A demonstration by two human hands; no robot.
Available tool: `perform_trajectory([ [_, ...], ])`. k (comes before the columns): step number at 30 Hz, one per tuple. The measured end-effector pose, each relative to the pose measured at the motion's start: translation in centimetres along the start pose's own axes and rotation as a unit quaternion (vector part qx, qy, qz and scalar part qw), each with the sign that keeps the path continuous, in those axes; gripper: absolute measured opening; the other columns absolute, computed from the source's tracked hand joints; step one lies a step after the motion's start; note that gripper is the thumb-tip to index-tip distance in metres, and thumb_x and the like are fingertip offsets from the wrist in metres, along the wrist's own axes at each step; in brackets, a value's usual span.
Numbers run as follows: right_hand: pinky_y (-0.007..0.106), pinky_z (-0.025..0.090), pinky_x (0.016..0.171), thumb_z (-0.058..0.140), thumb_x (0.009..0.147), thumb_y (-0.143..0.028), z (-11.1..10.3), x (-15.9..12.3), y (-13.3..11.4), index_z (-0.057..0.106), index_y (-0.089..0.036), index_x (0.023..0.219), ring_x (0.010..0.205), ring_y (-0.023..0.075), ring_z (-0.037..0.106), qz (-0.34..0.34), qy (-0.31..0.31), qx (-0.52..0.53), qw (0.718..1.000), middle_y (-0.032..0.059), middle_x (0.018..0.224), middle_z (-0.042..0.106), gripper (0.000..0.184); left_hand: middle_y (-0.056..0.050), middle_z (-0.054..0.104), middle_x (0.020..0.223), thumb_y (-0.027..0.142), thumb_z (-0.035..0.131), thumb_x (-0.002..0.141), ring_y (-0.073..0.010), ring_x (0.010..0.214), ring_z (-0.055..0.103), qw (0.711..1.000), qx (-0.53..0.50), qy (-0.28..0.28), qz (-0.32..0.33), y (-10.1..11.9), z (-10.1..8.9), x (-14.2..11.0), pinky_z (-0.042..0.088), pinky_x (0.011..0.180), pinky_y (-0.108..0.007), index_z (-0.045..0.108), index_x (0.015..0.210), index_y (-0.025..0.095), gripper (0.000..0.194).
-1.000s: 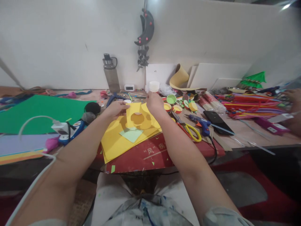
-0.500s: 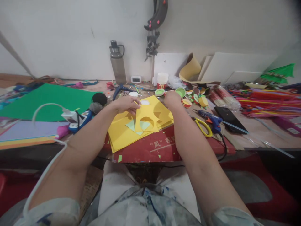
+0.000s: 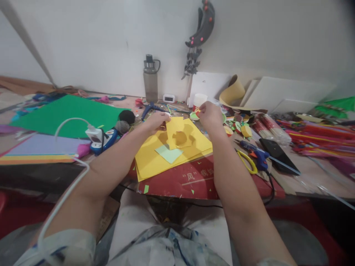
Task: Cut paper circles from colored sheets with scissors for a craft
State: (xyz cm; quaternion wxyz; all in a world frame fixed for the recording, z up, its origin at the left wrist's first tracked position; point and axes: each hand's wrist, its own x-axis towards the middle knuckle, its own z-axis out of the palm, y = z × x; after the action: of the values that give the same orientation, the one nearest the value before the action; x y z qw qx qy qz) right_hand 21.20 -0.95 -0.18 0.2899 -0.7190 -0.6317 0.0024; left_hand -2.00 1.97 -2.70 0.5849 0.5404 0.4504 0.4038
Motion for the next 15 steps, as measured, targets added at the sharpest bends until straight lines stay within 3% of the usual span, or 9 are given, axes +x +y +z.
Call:
perform_trajectory([
  [3, 0.031, 0.055, 0.078, 0.063, 0.091, -0.018, -0.4, -1.2, -2.5, 0.069, -0.017, 0.123, 0.089, 0.0195, 0.072, -0.045, -0.028, 0.222, 0.974, 0.0085, 0.108, 0.076, 0.032, -0.005, 0.068, 0.071, 0.007, 0.061, 0.073, -0.0174, 0.064, 0.065, 0.996, -0.075, 0.034, -0.016, 0.2, 0.4, -0.1, 0.057, 0.066, -0.031, 0.061, 0.074, 0.016, 0.009],
  [5, 0.031, 0.055, 0.08, 0.064, 0.089, -0.018, 0.0, -2.0, -3.7, 0.07, -0.017, 0.118, 0.088, 0.0177, 0.07, -0.091, -0.042, 0.281, 0.954, 0.0063, 0.105, 0.076, 0.029, -0.008, 0.072, 0.077, 0.008, 0.055, 0.076, -0.0197, 0.069, 0.068, 0.991, -0.126, 0.03, -0.022, 0.4, 0.6, -0.2, 0.06, 0.075, -0.035, 0.065, 0.079, 0.015, 0.012],
  [8, 0.033, 0.054, 0.087, 0.062, 0.088, -0.015, 1.1, -2.6, -4.8, 0.072, -0.018, 0.105, 0.093, 0.0186, 0.069, -0.167, -0.033, 0.277, 0.946, 0.0059, 0.102, 0.076, 0.02, -0.006, 0.072, 0.076, 0.007, 0.051, 0.084, -0.0183, 0.069, 0.069, 0.985, -0.172, 0.01, 0.01, 0.6, 0.7, -0.4, 0.061, 0.083, -0.038, 0.064, 0.081, 0.015, 0.015],
  [12, 0.038, 0.052, 0.096, 0.057, 0.088, -0.008, 2.3, -3.0, -5.2, 0.073, -0.019, 0.094, 0.104, 0.025, 0.067, -0.24, -0.006, 0.181, 0.954, 0.0101, 0.105, 0.076, 0.021, -0.002, 0.074, 0.082, 0.012, 0.058, 0.096, -0.0139, 0.071, 0.071, 0.971, -0.226, -0.02, 0.074, 0.7, 0.8, -0.8, 0.061, 0.091, -0.036, 0.066, 0.093, 0.015, 0.009],
  [15, 0.04, 0.049, 0.103, 0.055, 0.089, -0.007, 2.7, -3.1, -5.3, 0.074, -0.019, 0.094, 0.112, 0.0279, 0.064, -0.257, 0.011, 0.128, 0.958, 0.0125, 0.108, 0.076, 0.023, -0.002, 0.076, 0.086, 0.022, 0.06, 0.102, -0.0135, 0.073, 0.072, 0.965, -0.254, -0.024, 0.063, 0.8, 0.9, -1.0, 0.062, 0.089, -0.033, 0.069, 0.1, 0.016, 0.011],
])
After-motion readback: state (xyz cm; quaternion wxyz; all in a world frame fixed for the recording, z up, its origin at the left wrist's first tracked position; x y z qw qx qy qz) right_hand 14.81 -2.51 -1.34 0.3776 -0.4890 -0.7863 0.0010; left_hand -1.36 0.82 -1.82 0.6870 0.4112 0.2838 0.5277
